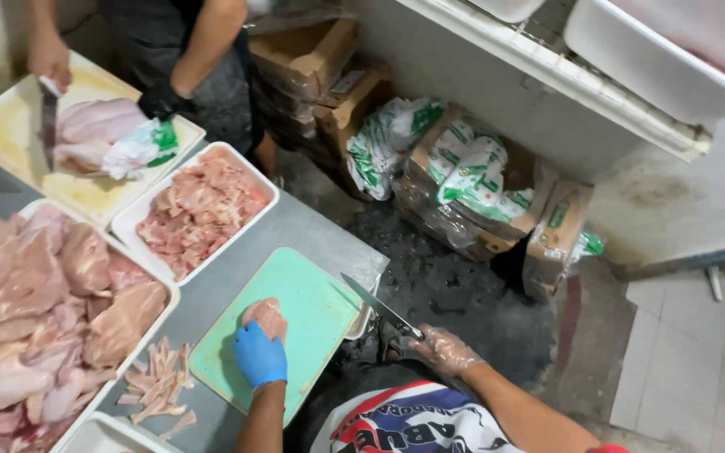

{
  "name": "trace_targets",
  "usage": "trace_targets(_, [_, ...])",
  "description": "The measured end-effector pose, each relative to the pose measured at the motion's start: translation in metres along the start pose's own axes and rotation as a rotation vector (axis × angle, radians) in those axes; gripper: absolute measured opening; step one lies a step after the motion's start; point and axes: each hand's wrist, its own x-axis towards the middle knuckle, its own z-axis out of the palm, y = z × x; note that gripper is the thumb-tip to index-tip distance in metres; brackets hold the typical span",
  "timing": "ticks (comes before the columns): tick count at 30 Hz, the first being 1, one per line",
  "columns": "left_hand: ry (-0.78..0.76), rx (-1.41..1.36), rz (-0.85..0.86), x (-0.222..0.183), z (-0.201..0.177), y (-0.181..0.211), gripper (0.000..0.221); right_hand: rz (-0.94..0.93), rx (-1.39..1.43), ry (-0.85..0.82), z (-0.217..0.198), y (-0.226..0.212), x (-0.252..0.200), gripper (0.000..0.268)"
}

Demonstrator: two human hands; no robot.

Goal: Slicing raw chicken breasts into smaller pieces on a cutting board in a food preparation area.

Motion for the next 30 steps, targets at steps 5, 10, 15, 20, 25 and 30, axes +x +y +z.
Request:
trace_targets(5, [0.166, 0.101, 0.488, 0.002, 0.034, -0.037, 0.065, -0.065, 0.081, 0.01, -0.02, 0.018, 0.002, 0.052])
trace_targets(10, [0.23, 0.2, 0.33, -0.02, 0.035, -0.048, 0.054, 0.011, 0.099, -0.05, -0.054, 0.011, -0.015, 0.055])
trace_targets(15, [0.028, 0.264, 0.133, -0.029, 0.013, -0.026, 0.053, -0.004, 0.107, -0.038, -0.055, 0.022, -0.004, 0.059])
trace_targets(20, [0.073, 0.36, 0.414, -0.005, 0.03, -0.033, 0.067, -0.017, 0.022, -0.07, -0.062, 0.014, -0.013, 0.07])
trace_targets(25, [0.025, 0.289, 0.232, -0.023, 0.003, -0.007, 0.033, -0.037, 0.0, -0.041, -0.062, 0.012, -0.018, 0.059])
trace_targets(30, [0.12, 0.174, 0.106, -0.03, -0.013, -0.001, 0.061, -0.018, 0.033, -0.045, -0.052, 0.011, -0.026, 0.058])
